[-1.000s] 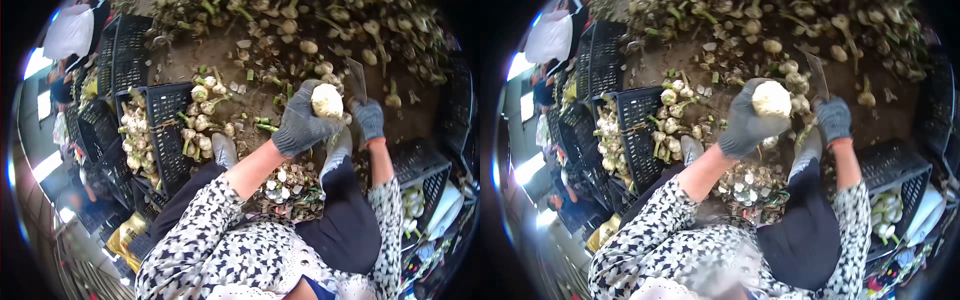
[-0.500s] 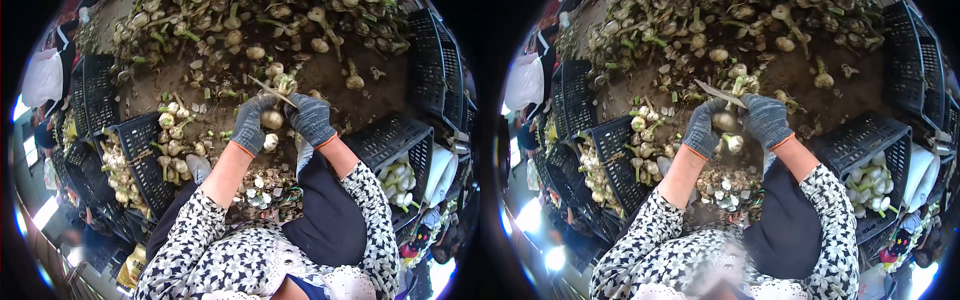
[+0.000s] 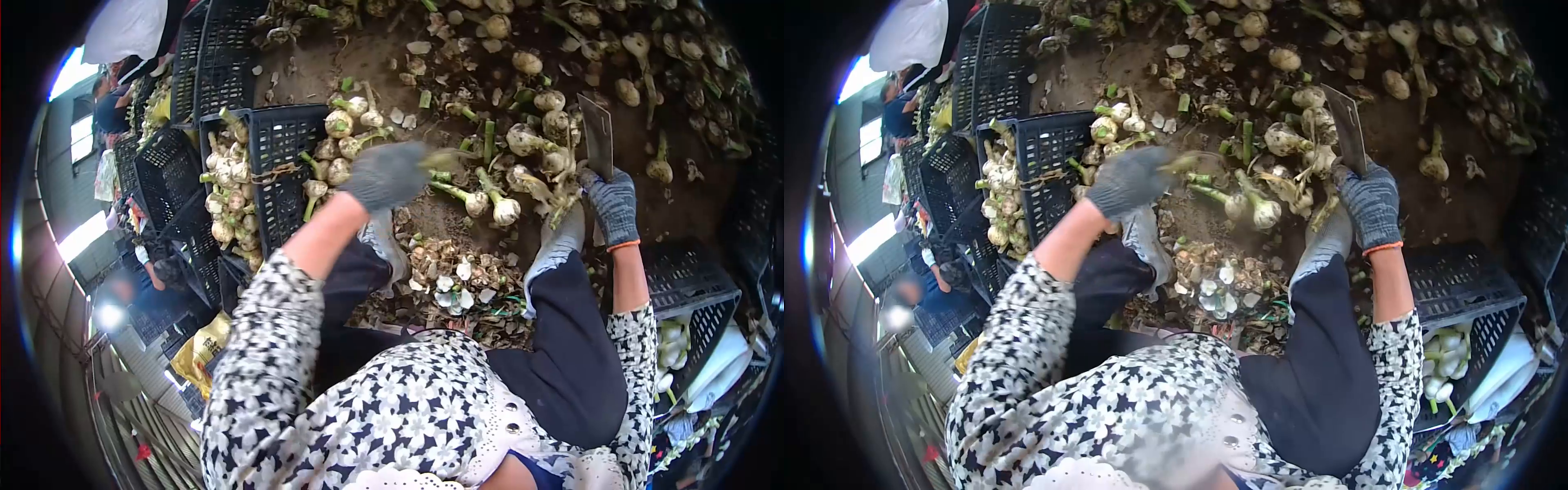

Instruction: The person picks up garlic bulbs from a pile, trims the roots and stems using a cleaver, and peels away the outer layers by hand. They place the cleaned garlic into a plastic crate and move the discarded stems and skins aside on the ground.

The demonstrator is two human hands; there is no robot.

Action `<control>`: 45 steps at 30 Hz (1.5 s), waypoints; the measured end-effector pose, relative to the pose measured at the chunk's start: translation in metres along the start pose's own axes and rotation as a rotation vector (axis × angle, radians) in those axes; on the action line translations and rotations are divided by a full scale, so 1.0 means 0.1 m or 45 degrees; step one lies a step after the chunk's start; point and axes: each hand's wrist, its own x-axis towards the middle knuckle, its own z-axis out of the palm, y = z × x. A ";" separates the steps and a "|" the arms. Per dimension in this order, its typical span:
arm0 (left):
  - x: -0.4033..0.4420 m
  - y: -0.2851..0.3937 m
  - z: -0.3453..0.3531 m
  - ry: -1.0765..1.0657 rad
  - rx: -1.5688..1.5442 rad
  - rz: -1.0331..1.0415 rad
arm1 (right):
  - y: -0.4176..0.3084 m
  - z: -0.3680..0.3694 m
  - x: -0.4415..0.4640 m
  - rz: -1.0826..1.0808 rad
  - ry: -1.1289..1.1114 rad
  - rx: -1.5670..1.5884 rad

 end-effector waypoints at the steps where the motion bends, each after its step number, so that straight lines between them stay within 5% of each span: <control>1: 0.00 -0.45 0.11 0.032 0.191 0.029 | -0.02 0.01 0.00 -0.058 0.017 0.032; 8: 0.53 -1.30 0.68 0.168 0.281 -0.271 | -0.18 0.09 -0.02 -0.050 0.003 0.108; 12: 1.03 -1.42 0.95 0.658 0.612 -0.345 | -0.13 0.10 -0.07 0.120 -0.074 0.084; 16: 1.12 -1.46 0.81 0.445 0.535 -0.273 | -0.05 0.16 -0.10 0.018 -0.032 0.006; 18: 1.12 -1.52 0.80 0.620 -0.052 -0.036 | -0.05 0.20 -0.06 0.062 -0.035 0.005; 19: 1.17 -1.50 0.80 0.320 -0.937 -0.114 | -0.18 0.20 -0.09 0.106 -0.079 0.149; 20: 0.84 -1.12 0.58 0.303 -1.599 -0.017 | -0.33 0.20 -0.12 0.150 -0.125 0.290; 22: 0.69 -0.83 0.48 -0.053 -2.173 -0.135 | -0.56 0.23 -0.15 -0.118 -0.010 0.092; 26: 0.57 -0.30 0.52 -0.219 -2.144 0.233 | -0.68 0.28 -0.16 -0.462 0.113 -0.147; 29: 0.59 -0.06 0.63 -0.201 -2.019 0.270 | -0.91 0.20 -0.22 -0.677 0.108 -0.386; 31: 0.54 0.06 0.61 -0.037 -1.599 0.552 | -1.01 0.15 -0.25 -0.736 0.109 -0.393; 34: 0.32 0.31 0.43 -0.144 -1.771 0.524 | -0.94 0.13 -0.15 -0.828 0.103 -0.475; 38: 0.13 0.18 0.25 -0.479 -1.908 0.376 | -0.49 0.04 0.09 -0.454 -0.106 -0.688; 40: 0.00 -0.04 0.06 -0.338 -1.773 0.145 | -0.52 -0.07 -0.05 0.026 -0.079 -0.193; 42: 0.10 -0.43 0.03 -0.148 -1.205 0.007 | -0.43 -0.15 -0.06 0.057 -0.074 -0.010; 45: 0.35 -1.08 0.26 -0.075 -1.128 0.007 | -0.32 -0.20 -0.11 0.110 0.037 0.112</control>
